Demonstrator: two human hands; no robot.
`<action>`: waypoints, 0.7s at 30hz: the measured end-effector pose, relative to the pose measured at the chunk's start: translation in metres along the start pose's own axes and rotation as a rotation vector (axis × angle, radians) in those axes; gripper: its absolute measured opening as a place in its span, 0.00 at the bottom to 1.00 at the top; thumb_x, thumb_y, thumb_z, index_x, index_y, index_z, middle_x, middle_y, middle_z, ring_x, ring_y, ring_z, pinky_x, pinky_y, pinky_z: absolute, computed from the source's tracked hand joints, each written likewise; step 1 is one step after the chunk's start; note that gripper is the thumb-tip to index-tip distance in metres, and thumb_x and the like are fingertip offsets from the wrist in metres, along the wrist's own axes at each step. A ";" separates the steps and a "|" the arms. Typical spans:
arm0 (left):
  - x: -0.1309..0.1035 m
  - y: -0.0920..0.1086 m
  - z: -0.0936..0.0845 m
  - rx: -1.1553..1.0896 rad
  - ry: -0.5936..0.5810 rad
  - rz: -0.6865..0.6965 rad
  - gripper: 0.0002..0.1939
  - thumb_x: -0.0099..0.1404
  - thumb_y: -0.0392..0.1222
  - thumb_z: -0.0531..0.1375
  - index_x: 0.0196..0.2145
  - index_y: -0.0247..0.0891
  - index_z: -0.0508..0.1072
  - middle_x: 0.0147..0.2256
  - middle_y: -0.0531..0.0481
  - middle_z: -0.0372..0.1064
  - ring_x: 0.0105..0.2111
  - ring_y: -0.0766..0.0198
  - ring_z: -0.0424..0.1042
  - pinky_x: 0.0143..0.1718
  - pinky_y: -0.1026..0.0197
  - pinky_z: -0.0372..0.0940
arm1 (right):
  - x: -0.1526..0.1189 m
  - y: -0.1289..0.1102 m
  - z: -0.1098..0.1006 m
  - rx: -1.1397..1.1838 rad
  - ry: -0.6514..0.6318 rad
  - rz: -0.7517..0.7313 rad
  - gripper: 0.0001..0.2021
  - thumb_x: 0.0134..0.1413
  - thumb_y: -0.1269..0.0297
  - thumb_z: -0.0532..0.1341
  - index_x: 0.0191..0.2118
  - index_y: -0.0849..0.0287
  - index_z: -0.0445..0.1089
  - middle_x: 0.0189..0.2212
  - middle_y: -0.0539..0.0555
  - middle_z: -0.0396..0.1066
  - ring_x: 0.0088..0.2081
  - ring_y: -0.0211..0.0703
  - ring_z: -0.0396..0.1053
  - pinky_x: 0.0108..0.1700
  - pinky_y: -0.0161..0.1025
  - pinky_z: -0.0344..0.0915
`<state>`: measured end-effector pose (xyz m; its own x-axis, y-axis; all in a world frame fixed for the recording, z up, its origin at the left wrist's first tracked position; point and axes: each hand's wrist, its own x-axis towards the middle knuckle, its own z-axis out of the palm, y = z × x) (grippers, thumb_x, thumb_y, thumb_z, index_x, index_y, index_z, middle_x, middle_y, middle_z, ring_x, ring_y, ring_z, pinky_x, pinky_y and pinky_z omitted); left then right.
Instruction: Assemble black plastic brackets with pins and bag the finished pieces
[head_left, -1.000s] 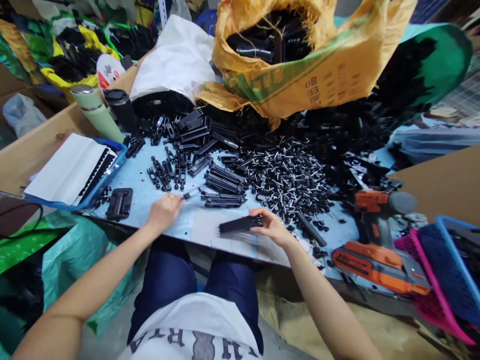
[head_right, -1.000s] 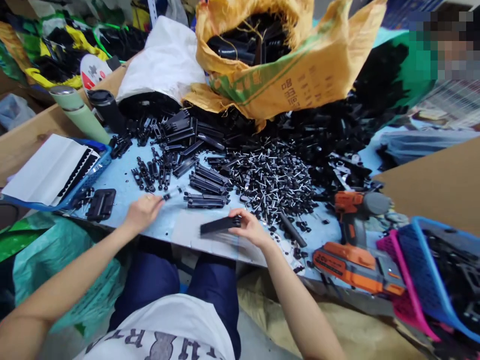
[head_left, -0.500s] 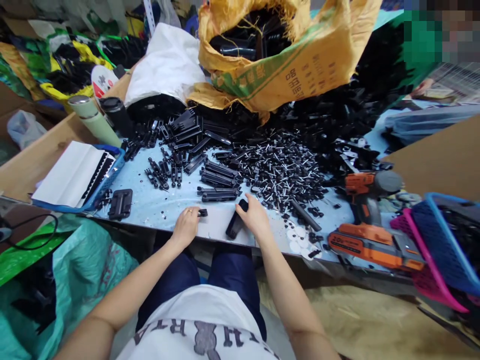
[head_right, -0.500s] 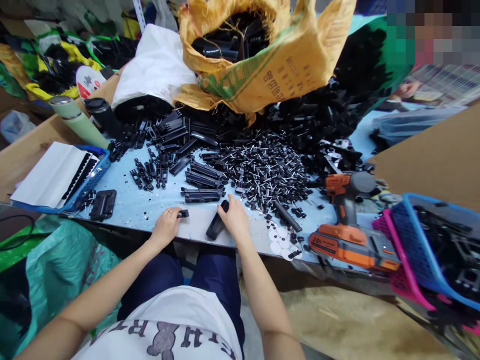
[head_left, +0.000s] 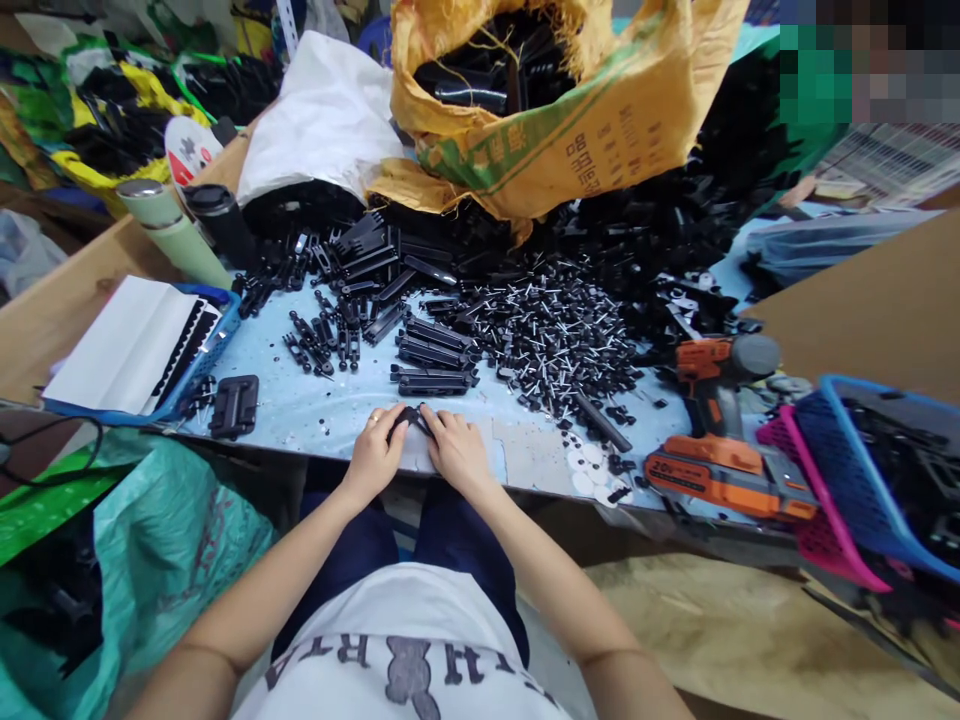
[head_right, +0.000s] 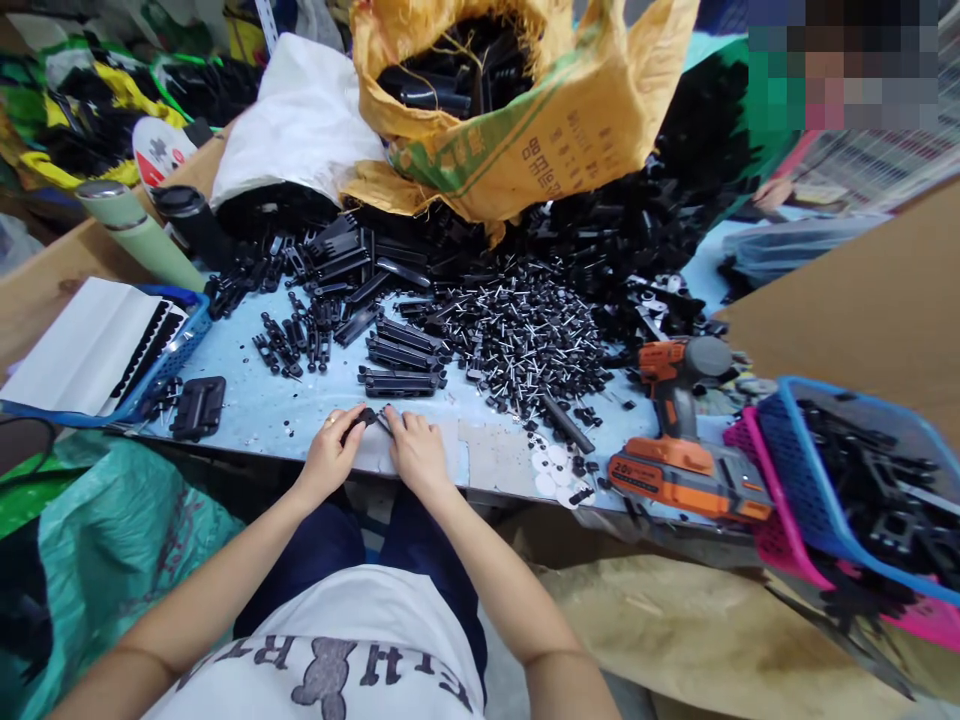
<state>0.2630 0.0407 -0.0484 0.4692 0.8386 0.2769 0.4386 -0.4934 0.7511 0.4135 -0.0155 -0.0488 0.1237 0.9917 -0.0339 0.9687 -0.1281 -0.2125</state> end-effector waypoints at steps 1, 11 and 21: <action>-0.001 -0.001 -0.002 -0.020 0.007 -0.007 0.17 0.68 0.43 0.48 0.51 0.36 0.67 0.41 0.42 0.68 0.44 0.59 0.69 0.47 0.54 0.65 | 0.002 0.000 0.000 0.044 0.002 -0.002 0.24 0.59 0.65 0.50 0.61 0.57 0.54 0.47 0.63 0.66 0.48 0.54 0.62 0.47 0.49 0.60; -0.003 0.020 -0.001 -0.220 -0.005 -0.008 0.18 0.67 0.42 0.52 0.54 0.40 0.66 0.40 0.45 0.67 0.42 0.62 0.68 0.46 0.56 0.65 | 0.000 0.010 -0.009 1.244 -0.023 0.069 0.27 0.61 0.49 0.47 0.61 0.56 0.54 0.33 0.53 0.69 0.23 0.37 0.65 0.27 0.37 0.66; -0.009 0.036 0.009 -0.197 0.287 0.126 0.18 0.68 0.38 0.50 0.54 0.39 0.65 0.40 0.44 0.65 0.41 0.63 0.67 0.43 0.59 0.66 | -0.010 0.005 -0.012 1.000 0.351 -0.265 0.22 0.61 0.58 0.52 0.61 0.52 0.57 0.36 0.54 0.65 0.27 0.35 0.64 0.31 0.36 0.68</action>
<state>0.2813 0.0129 -0.0297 0.2635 0.8183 0.5108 0.2220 -0.5668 0.7934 0.4197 -0.0258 -0.0382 0.1453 0.9150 0.3764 0.3800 0.2997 -0.8751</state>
